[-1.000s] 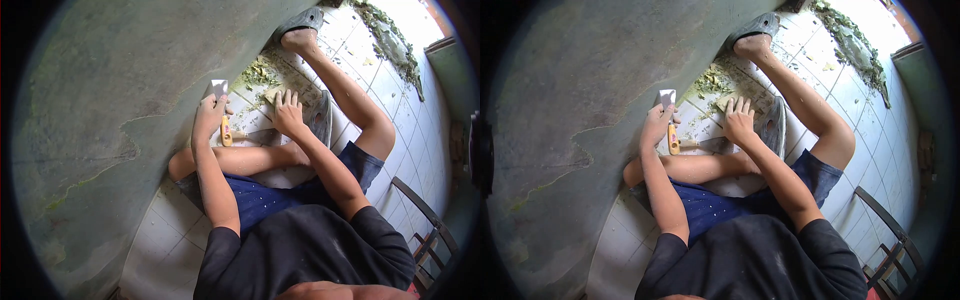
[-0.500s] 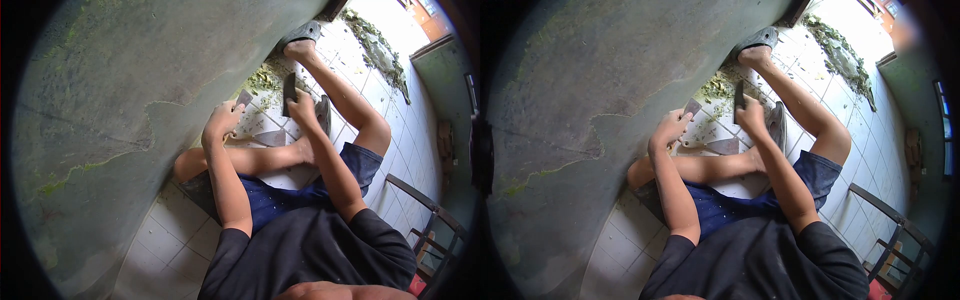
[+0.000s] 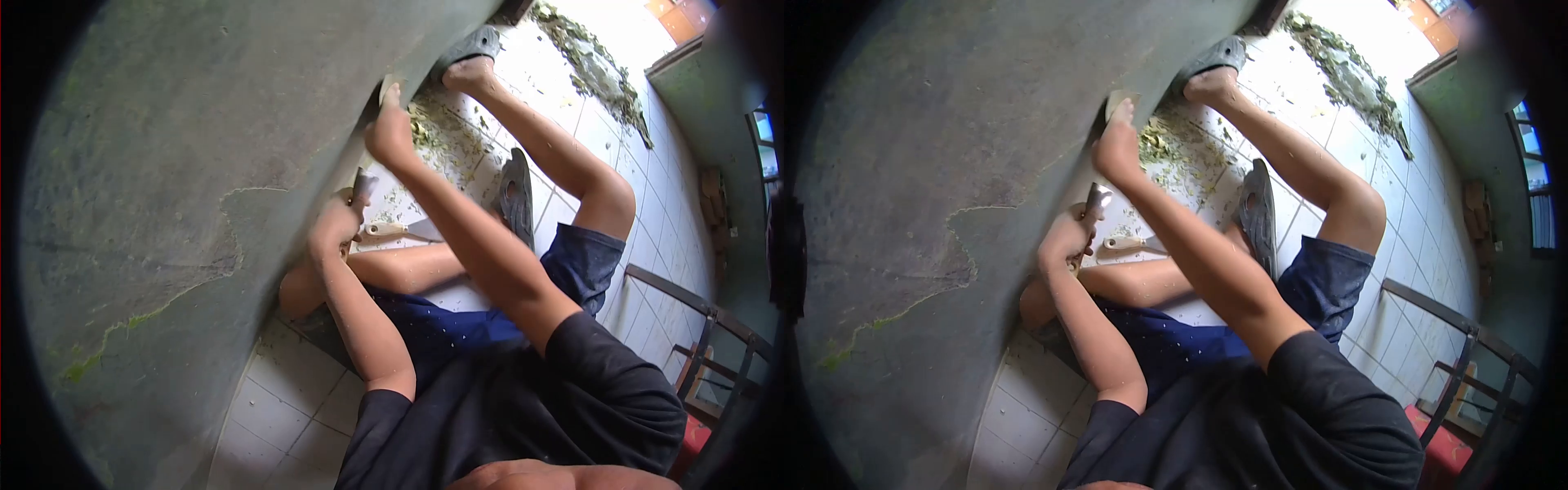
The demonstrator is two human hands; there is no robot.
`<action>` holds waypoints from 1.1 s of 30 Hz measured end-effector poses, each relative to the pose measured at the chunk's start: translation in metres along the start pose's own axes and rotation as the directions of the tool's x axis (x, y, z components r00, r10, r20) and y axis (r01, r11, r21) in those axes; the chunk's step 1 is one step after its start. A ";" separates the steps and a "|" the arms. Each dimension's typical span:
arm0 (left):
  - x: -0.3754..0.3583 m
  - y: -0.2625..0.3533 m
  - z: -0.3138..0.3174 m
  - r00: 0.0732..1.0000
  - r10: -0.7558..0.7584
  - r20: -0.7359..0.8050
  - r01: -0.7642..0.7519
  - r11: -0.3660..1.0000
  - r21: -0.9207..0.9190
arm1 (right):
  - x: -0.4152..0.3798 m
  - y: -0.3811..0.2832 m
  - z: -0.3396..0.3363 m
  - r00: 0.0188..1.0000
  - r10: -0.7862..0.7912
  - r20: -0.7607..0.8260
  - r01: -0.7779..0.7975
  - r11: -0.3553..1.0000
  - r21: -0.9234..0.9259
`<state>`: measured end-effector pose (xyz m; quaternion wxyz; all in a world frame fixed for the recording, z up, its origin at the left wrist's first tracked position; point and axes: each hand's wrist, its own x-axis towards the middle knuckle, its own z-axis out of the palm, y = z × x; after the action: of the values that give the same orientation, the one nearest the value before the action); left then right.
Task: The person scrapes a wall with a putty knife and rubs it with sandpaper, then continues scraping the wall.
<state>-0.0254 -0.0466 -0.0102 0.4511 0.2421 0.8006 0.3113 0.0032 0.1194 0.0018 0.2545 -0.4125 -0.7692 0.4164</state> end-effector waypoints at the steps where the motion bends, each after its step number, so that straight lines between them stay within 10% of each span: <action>1: 0.007 -0.004 0.002 1.000 -0.012 -0.004 0.012 1.000 -0.007 | 0.010 -0.002 -0.011 0.991 0.105 0.080 -0.101 0.994 -0.049; 4: 0.031 -0.021 0.004 1.000 -0.013 -0.015 0.013 0.999 0.029 | -0.022 -0.014 -0.011 0.974 -0.048 0.223 0.081 0.987 -0.141; 5: 0.034 -0.025 0.010 1.000 -0.020 -0.010 0.020 0.999 0.042 | -0.032 0.002 0.003 0.928 -0.352 0.124 0.372 0.894 -0.250; 8: 0.007 0.017 0.008 0.997 -0.074 -0.011 0.074 0.991 0.111 | 0.005 -0.005 -0.009 0.979 0.106 0.174 -0.092 0.992 -0.086; 10: 0.023 0.006 0.011 0.997 -0.077 0.001 0.076 0.986 0.150 | -0.008 -0.020 -0.012 0.955 0.149 0.258 -0.118 0.984 -0.131; 12: 0.032 -0.015 0.022 0.994 0.106 0.037 -0.108 0.992 0.063 | -0.038 0.000 0.007 0.923 -0.368 0.109 0.384 0.891 -0.244; 16: 0.020 0.016 0.015 0.996 -0.087 0.021 0.081 0.974 0.210 | 0.006 0.005 -0.005 0.959 0.128 0.253 -0.103 0.988 -0.113; 18: 0.055 -0.033 0.028 0.998 0.051 -0.040 -0.041 0.972 0.230 | -0.029 0.007 0.010 0.979 -0.192 0.076 0.202 0.964 -0.172; 22: 0.032 0.002 0.011 0.984 -0.150 0.096 0.128 0.970 0.209 | -0.015 -0.006 -0.010 0.979 -0.036 0.199 0.049 0.997 -0.060; 28: 0.018 -0.009 0.014 0.999 0.009 0.040 -0.012 0.996 0.092 | -0.025 -0.016 -0.009 0.967 -0.198 0.163 0.221 0.965 -0.143; 30: 0.015 0.002 0.010 0.999 -0.049 0.000 0.048 0.990 0.131 | -0.010 -0.033 -0.024 0.975 0.041 0.218 -0.020 0.995 -0.097; 33: 0.045 -0.035 0.021 1.000 0.024 -0.009 -0.022 0.983 0.180 | -0.029 -0.026 -0.012 0.969 -0.200 0.146 0.217 0.970 -0.114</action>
<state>-0.0322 -0.0348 -0.0691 0.4191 0.2892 0.8253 0.2442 0.0159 0.0918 0.0290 0.2178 -0.3161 -0.8488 0.3635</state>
